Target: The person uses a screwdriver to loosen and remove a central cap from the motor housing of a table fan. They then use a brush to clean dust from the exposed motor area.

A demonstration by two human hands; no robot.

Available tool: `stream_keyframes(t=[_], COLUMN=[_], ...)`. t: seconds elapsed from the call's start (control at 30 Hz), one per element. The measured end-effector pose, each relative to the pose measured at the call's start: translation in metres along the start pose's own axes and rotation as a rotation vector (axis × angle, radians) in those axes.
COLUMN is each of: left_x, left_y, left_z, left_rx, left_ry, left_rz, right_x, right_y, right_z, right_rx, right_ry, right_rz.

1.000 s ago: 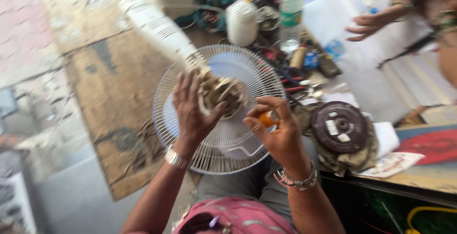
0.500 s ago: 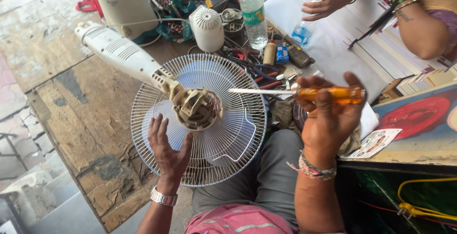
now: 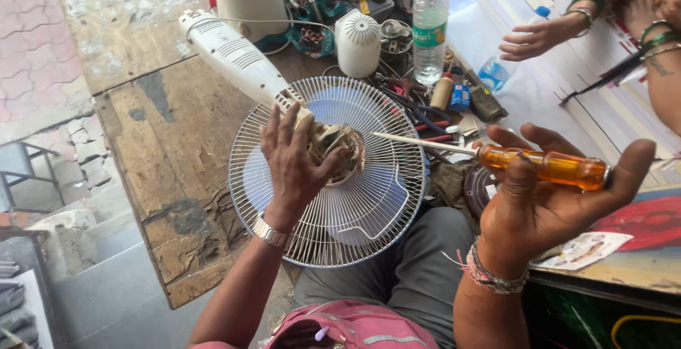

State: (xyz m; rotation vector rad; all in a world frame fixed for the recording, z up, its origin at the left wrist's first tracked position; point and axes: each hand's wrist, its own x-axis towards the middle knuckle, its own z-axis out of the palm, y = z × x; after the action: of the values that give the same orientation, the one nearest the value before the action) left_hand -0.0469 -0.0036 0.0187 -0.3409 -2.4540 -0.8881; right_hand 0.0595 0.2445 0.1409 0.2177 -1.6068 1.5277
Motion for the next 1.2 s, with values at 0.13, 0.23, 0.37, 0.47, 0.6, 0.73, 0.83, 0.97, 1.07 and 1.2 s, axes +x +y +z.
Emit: stream_keyframes(t=[0.13, 0.23, 0.37, 0.47, 0.6, 0.73, 0.83, 0.97, 1.07, 1.2], left_x=[0.006, 0.011, 0.014, 0.015, 0.014, 0.0, -0.016, -0.029, -0.027, -0.021], left_y=[-0.004, -0.006, -0.008, -0.012, -0.021, -0.025, -0.022, -0.018, -0.015, -0.015], left_z=[-0.006, -0.011, -0.016, -0.021, -0.028, -0.028, -0.018, -0.01, -0.007, -0.013], left_rx=[-0.033, -0.054, -0.1, -0.15, -0.241, -0.305, -0.33, -0.373, -0.342, -0.192], left_ry=[-0.045, -0.083, -0.127, -0.17, -0.218, -0.202, -0.108, 0.012, 0.049, -0.045], left_rz=[0.002, 0.018, 0.006, 0.034, 0.104, 0.091, 0.064, -0.028, -0.015, 0.047], right_x=[-0.005, -0.007, -0.006, -0.004, -0.002, -0.004, -0.007, -0.007, -0.007, -0.008], right_y=[0.003, 0.007, 0.007, 0.005, 0.006, 0.009, 0.007, 0.004, 0.001, -0.001], right_z=[-0.001, -0.005, -0.012, -0.014, -0.012, -0.005, 0.005, 0.02, 0.029, 0.033], right_rx=[-0.003, -0.003, -0.059, -0.073, -0.109, -0.064, -0.039, -0.019, -0.014, -0.016], right_ry=[-0.016, -0.065, -0.107, -0.127, -0.156, -0.203, -0.241, -0.305, -0.351, -0.377], right_rz=[0.032, 0.043, 0.041, 0.046, 0.031, 0.056, 0.078, 0.055, 0.03, 0.005])
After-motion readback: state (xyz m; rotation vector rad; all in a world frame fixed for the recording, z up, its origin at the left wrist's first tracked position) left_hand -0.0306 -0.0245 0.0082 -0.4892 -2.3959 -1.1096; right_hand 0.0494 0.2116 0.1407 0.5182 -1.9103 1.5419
